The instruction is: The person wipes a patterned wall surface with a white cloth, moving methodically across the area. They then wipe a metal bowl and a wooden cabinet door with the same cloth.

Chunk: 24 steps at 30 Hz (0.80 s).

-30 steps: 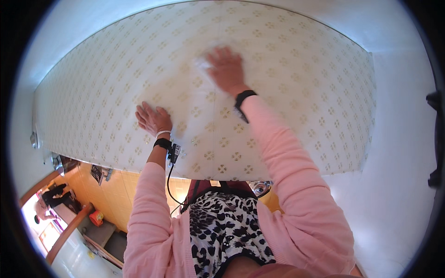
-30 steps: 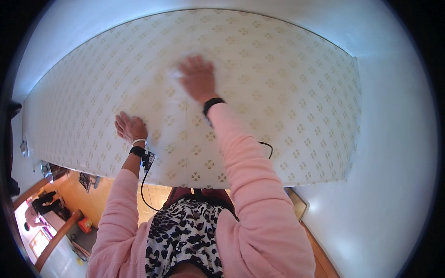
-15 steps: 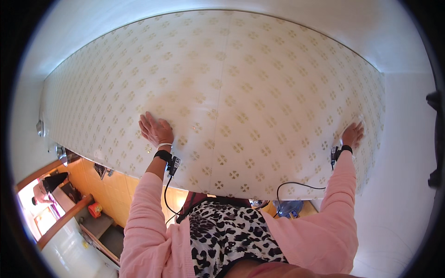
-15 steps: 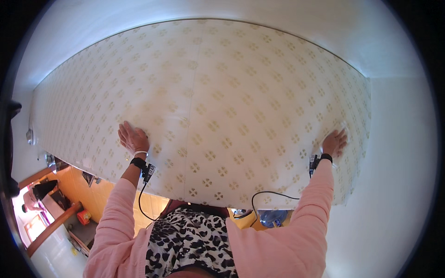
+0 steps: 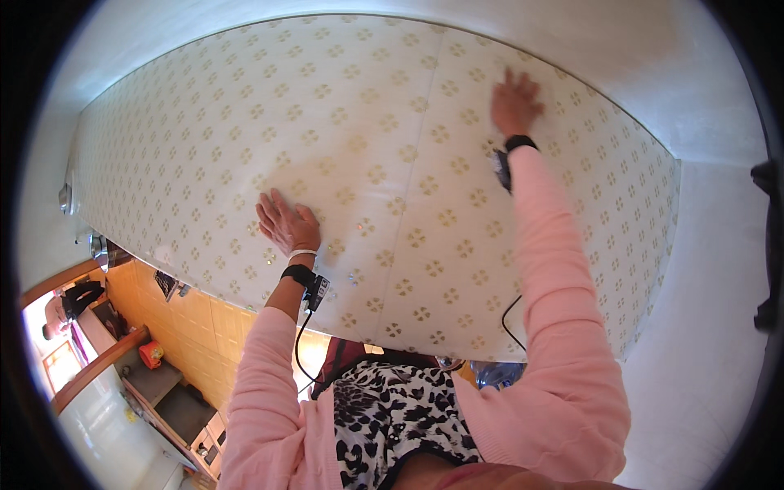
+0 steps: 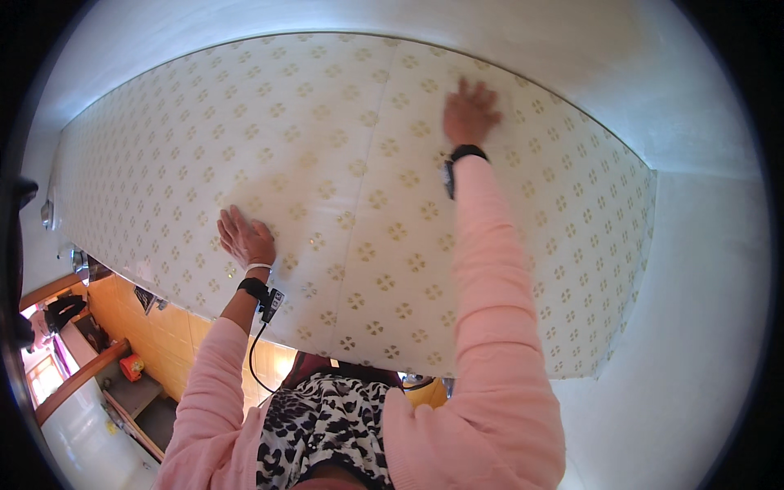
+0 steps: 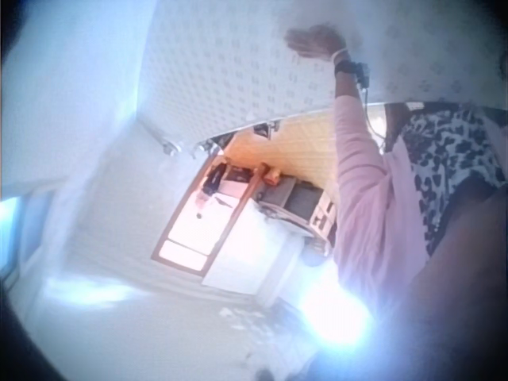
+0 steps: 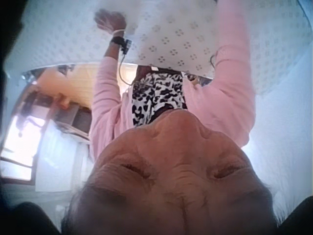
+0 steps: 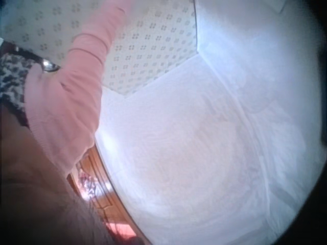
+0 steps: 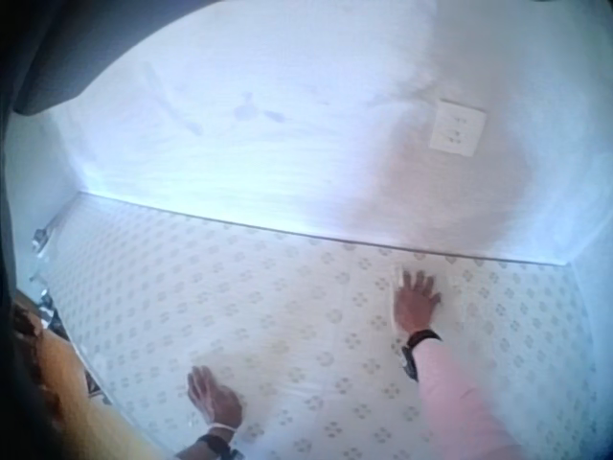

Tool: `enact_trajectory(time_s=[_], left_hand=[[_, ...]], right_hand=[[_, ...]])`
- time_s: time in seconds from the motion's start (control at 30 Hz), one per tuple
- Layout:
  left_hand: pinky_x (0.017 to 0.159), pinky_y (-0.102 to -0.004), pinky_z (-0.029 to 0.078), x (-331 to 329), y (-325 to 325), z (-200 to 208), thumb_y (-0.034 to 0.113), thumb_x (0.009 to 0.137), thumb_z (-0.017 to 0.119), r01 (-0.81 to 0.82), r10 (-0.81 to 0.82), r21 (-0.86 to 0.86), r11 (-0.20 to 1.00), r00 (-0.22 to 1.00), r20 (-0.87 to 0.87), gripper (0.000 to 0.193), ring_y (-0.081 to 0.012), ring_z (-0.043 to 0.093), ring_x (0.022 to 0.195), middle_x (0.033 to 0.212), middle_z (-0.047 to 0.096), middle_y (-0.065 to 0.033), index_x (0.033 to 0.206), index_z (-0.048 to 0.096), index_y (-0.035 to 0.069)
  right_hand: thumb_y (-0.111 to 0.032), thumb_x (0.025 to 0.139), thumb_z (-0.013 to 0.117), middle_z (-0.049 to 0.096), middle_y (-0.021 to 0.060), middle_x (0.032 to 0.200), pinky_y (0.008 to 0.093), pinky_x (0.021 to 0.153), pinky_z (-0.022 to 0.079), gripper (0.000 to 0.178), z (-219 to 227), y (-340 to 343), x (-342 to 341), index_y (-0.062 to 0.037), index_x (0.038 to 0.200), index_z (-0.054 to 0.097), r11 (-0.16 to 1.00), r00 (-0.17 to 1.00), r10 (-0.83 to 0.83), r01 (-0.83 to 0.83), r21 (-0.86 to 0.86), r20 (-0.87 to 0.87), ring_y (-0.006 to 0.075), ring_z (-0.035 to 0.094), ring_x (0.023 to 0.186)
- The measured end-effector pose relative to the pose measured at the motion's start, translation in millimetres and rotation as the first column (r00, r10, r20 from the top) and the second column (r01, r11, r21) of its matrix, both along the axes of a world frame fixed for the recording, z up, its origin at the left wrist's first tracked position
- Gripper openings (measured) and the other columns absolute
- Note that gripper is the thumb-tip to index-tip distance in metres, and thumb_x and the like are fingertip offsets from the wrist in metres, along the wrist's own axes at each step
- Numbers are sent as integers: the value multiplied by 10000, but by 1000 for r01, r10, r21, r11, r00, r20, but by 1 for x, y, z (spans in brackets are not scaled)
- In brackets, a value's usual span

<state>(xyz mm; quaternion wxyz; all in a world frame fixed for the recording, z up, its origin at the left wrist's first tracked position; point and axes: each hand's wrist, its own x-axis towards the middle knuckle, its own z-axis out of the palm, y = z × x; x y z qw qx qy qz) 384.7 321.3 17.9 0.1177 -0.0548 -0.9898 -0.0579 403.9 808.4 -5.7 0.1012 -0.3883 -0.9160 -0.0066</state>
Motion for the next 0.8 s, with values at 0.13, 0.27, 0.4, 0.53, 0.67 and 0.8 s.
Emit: enact_trajectory(time_s=[0.13, 0.27, 0.4, 0.53, 0.67, 0.8], left_hand=[[1103, -560, 230, 0, 1, 3, 261, 853, 545, -15, 15, -7, 1000, 1000, 17, 650, -389, 257, 1402, 1520, 304, -174, 1451, 349, 98], [1107, -555, 225, 1, -1, 4, 263, 858, 543, 0, 0, 1, 1000, 1000, 9, 637, -386, 254, 1403, 1522, 303, -172, 1445, 360, 97], [1118, -540, 208, 2, -1, 4, 267, 865, 546, -12, 12, 21, 1000, 1000, 22, 634, -379, 253, 1405, 1526, 301, -167, 1448, 363, 99], [1123, -533, 197, 1, -1, 4, 269, 869, 549, -1, 1, 13, 1000, 1000, 19, 638, -377, 255, 1404, 1522, 309, -168, 1453, 359, 97], [1118, -545, 202, 1, -1, 2, 261, 867, 543, 9, -9, 12, 1000, 1000, 18, 643, -395, 251, 1400, 1517, 311, -188, 1456, 349, 89], [1116, -561, 193, 1, -1, 3, 242, 860, 532, 31, -31, -23, 999, 1000, 2, 662, -413, 237, 1403, 1523, 286, -206, 1464, 321, 70]], right_hand=[[-370, 935, 446, 352, 106, 1523, 686, 1020, 261, 492, 25, -115, -71, -246, 1412, 444, 972, 970, 237, -237, 6, -48, 394, 276, 1400], [-384, 974, 394, 300, 108, 1555, 680, 1057, 219, 509, 36, -202, -86, -196, 1448, 395, 844, 851, 525, -520, -130, 2, 385, 222, 1436], [-360, 930, 480, 382, 82, 1499, 630, 1043, 274, 493, 36, -166, -34, -182, 1389, 454, 767, 757, 635, -642, 8, -155, 298, 311, 1397], [-357, 869, 527, 490, 45, 1396, 605, 929, 348, 435, 18, -29, 46, -194, 1272, 535, 948, 954, 293, -280, 153, -68, 270, 390, 1322], [-349, 938, 474, 486, 68, 1405, 521, 1049, 320, 455, -10, 113, 174, -210, 1371, 486, 986, 994, -22, 40, 164, -108, 252, 374, 1346], [-332, 1005, 358, 421, 123, 1464, 507, 1114, 258, 474, -27, 202, 252, -87, 1404, 430, 866, 843, -440, 308, 394, 309, 319, 339, 1371]])
